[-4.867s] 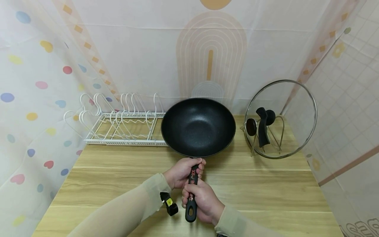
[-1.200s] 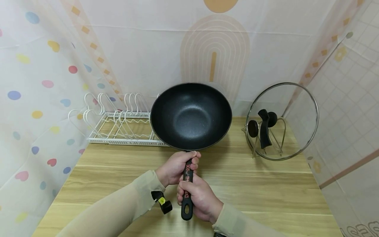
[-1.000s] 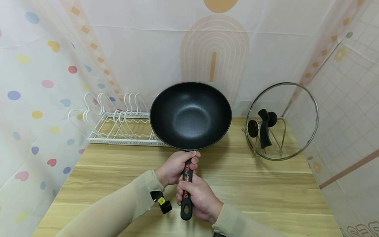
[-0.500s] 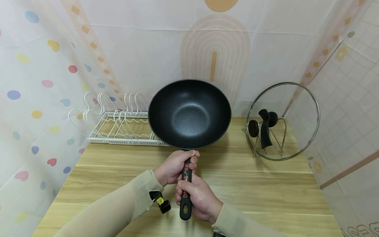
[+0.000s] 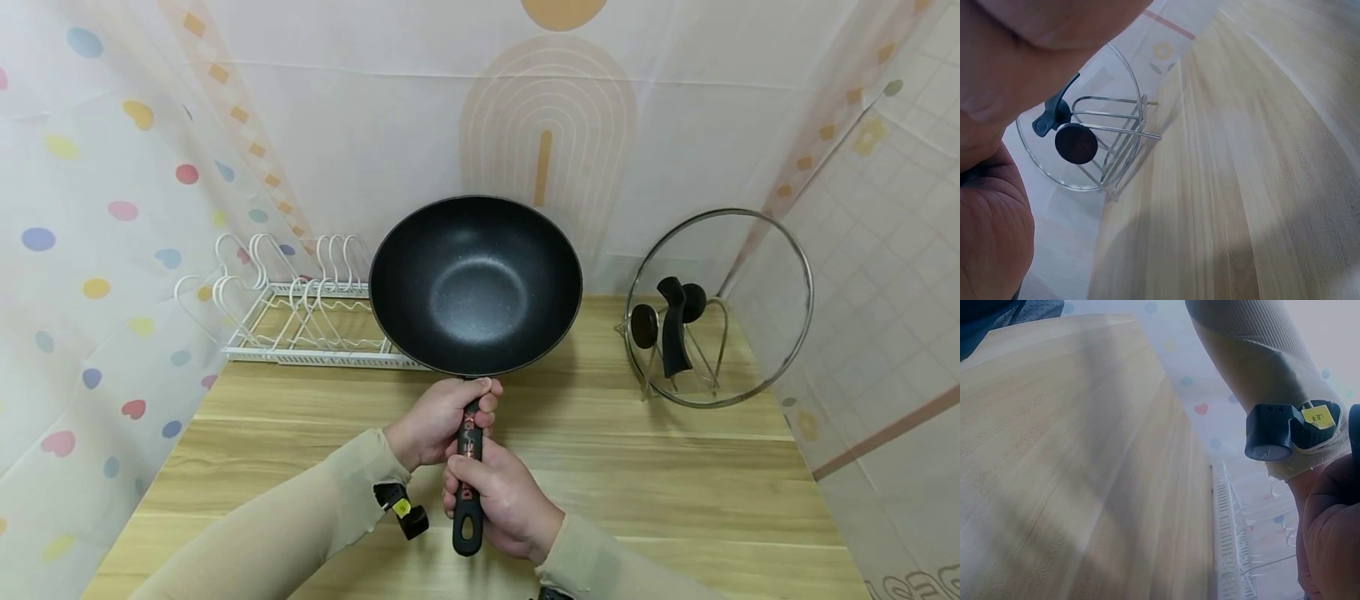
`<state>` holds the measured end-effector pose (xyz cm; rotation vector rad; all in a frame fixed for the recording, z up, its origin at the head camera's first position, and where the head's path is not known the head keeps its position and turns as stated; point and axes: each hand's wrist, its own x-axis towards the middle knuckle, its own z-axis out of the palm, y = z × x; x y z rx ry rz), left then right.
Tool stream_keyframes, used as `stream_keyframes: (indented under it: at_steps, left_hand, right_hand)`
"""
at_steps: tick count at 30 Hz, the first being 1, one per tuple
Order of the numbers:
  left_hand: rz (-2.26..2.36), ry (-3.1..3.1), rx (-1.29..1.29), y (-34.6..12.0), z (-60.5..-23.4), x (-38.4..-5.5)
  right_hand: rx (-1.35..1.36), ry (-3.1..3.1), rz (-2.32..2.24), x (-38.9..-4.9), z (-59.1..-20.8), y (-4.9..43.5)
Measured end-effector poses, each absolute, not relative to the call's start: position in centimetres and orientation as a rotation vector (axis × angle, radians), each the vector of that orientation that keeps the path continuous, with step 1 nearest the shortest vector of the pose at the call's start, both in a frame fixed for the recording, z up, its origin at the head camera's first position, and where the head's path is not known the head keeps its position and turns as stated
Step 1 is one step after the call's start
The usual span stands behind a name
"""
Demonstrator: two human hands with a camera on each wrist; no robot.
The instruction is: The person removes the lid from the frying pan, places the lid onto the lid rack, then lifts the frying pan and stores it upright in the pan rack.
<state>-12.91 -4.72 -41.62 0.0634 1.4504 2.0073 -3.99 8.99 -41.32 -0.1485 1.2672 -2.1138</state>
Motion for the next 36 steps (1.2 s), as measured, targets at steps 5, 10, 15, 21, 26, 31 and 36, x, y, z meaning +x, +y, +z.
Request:
stream_keyframes:
  at_steps: [5,10,15,21,26,31,36]
  left_hand:
    - [2.008,1.468,0.071,-4.9,-41.4,-12.9]
    - [2.003,1.486,0.081,-5.1,-41.3,-12.9]
    - [1.997,1.507,0.086,-5.3,-41.1,-12.9]
    - [2.000,1.515,0.090,-5.5,-41.0,-13.0]
    - [2.002,1.514,0.088,-5.7,-40.8,-13.0]
    - [2.000,1.523,0.089,-5.8,-40.6,-13.1]
    - [2.004,1.528,0.088,-5.9,-40.3,-13.0]
  right_hand:
    - [-0.173,1.272,-2.110,-4.0,-41.3,9.0]
    - [-0.185,1.277,-2.108,-4.0,-41.4,8.9]
    - [-0.184,1.283,-2.103,-4.1,-41.3,8.9]
    - [-0.192,1.296,-2.091,-4.2,-41.2,8.7]
    - [-0.198,1.292,-2.090,-4.3,-41.1,8.6]
    - [-0.215,1.286,-2.101,-4.4,-41.0,8.5]
    - [-0.232,1.293,-2.102,-4.4,-40.9,8.5]
